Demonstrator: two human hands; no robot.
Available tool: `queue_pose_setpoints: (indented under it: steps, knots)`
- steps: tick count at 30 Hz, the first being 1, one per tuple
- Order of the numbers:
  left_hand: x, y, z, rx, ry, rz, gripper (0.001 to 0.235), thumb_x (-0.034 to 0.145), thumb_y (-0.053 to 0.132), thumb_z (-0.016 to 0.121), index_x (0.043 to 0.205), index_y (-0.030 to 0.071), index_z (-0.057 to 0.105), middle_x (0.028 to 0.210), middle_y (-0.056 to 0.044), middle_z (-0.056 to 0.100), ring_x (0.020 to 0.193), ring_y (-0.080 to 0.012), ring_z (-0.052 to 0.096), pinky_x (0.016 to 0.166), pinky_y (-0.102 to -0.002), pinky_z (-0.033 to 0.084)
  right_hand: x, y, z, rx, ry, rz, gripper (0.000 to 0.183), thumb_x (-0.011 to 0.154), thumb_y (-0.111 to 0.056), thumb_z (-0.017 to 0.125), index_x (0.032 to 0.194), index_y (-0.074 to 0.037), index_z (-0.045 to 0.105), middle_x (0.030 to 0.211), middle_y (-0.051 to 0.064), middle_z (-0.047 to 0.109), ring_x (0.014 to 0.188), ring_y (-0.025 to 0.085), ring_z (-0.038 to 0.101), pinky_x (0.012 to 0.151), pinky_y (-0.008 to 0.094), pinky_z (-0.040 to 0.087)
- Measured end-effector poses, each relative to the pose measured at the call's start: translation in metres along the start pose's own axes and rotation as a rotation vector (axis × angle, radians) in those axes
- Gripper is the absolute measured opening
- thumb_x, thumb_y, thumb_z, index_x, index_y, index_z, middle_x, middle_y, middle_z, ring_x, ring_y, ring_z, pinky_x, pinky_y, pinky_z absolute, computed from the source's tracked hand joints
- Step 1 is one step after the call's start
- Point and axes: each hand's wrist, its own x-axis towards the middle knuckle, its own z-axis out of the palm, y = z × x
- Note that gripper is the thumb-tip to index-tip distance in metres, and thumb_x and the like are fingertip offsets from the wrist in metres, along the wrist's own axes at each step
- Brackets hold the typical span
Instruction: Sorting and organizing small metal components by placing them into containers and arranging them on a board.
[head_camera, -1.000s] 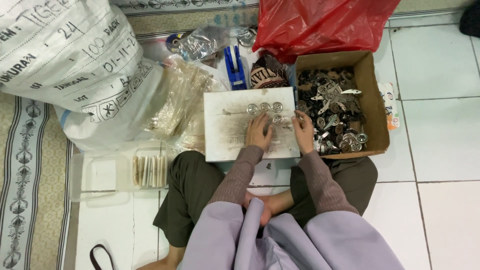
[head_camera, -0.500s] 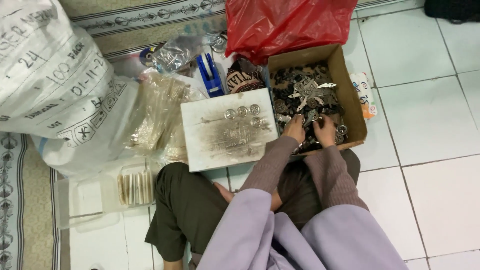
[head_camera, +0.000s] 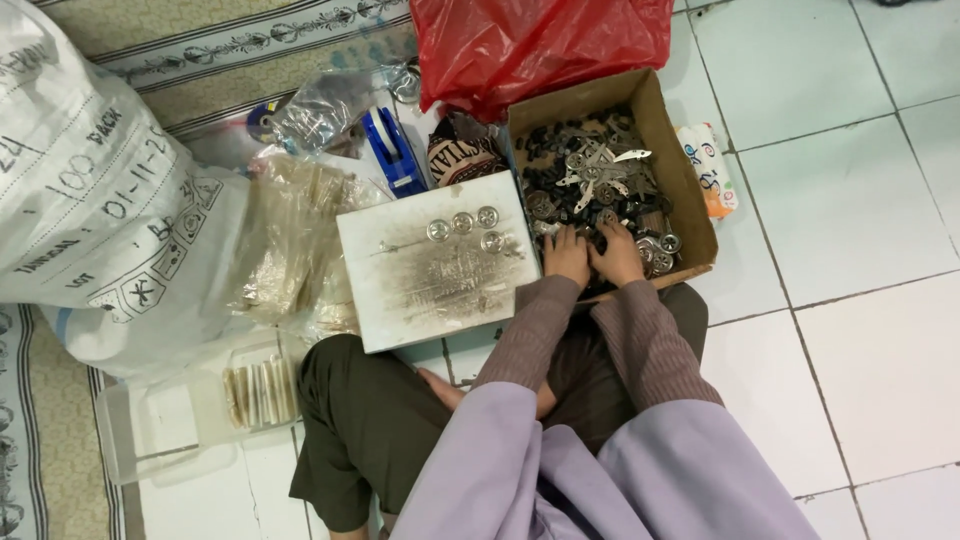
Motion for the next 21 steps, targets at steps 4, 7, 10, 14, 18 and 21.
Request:
queue_pose_setpoints:
  steps: [4,7,10,14,18,21]
  knots:
    - [0.004,-0.002,0.009,-0.096,0.231,-0.018,0.028,0.091,0.019,0.054,0.112,0.008,0.070,0.126,-0.013,0.063,0.127,-0.0286,0.055,0.112,-0.056,0.033,0.003,0.004,0.001,0.030,0.009,0.012,0.052,0.090,-0.034,0.074,0.134,-0.009,0.067,0.130,0.020,0.065,0.130,0.040,0.058,0.108,0.049,0.049]
    - [0.001,-0.002,-0.014,-0.336,0.103,-0.124,0.031,0.099,0.026,0.050,0.118,0.010,0.068,0.125,-0.010,0.064,0.123,-0.0272,0.059,0.112,-0.049,0.036,0.000,-0.011,-0.015,0.078,-0.021,0.041,0.045,0.094,-0.031,0.070,0.134,-0.011,0.066,0.126,0.018,0.067,0.126,0.038,0.060,0.104,0.049,0.051]
    - [-0.005,-0.003,-0.031,-0.384,0.139,-0.155,0.027,0.101,0.020,0.051,0.118,0.016,0.071,0.120,-0.004,0.067,0.116,-0.0220,0.064,0.107,-0.042,0.042,-0.004,-0.029,-0.032,0.142,-0.031,0.135,0.048,0.097,-0.035,0.068,0.132,-0.003,0.062,0.126,0.023,0.065,0.126,0.040,0.059,0.102,0.051,0.052]
    - [-0.020,-0.002,-0.074,-0.699,0.195,-0.145,0.021,0.101,0.017,0.053,0.115,0.020,0.068,0.114,0.001,0.063,0.110,-0.0207,0.066,0.099,-0.034,0.051,-0.011,-0.046,-0.048,0.346,0.133,0.072,0.044,0.100,-0.024,0.067,0.137,-0.001,0.060,0.135,0.025,0.056,0.132,0.046,0.052,0.110,0.056,0.044]
    - [-0.030,-0.005,-0.092,-1.073,0.337,-0.113,0.022,0.101,0.007,0.057,0.120,0.016,0.061,0.107,-0.006,0.059,0.098,-0.0280,0.067,0.084,-0.037,0.059,-0.021,-0.065,-0.055,0.703,0.192,-0.007,0.024,0.108,-0.014,0.061,0.129,-0.005,0.068,0.111,0.019,0.070,0.107,0.037,0.067,0.093,0.049,0.054]
    - [-0.048,-0.013,-0.120,-1.139,0.448,-0.118,0.028,0.096,0.000,0.058,0.122,0.009,0.060,0.106,-0.011,0.061,0.098,-0.0299,0.066,0.081,-0.037,0.059,-0.025,-0.070,-0.029,0.828,0.228,-0.001,0.018,0.107,-0.013,0.063,0.120,-0.003,0.070,0.099,0.016,0.074,0.092,0.026,0.070,0.082,0.042,0.056]
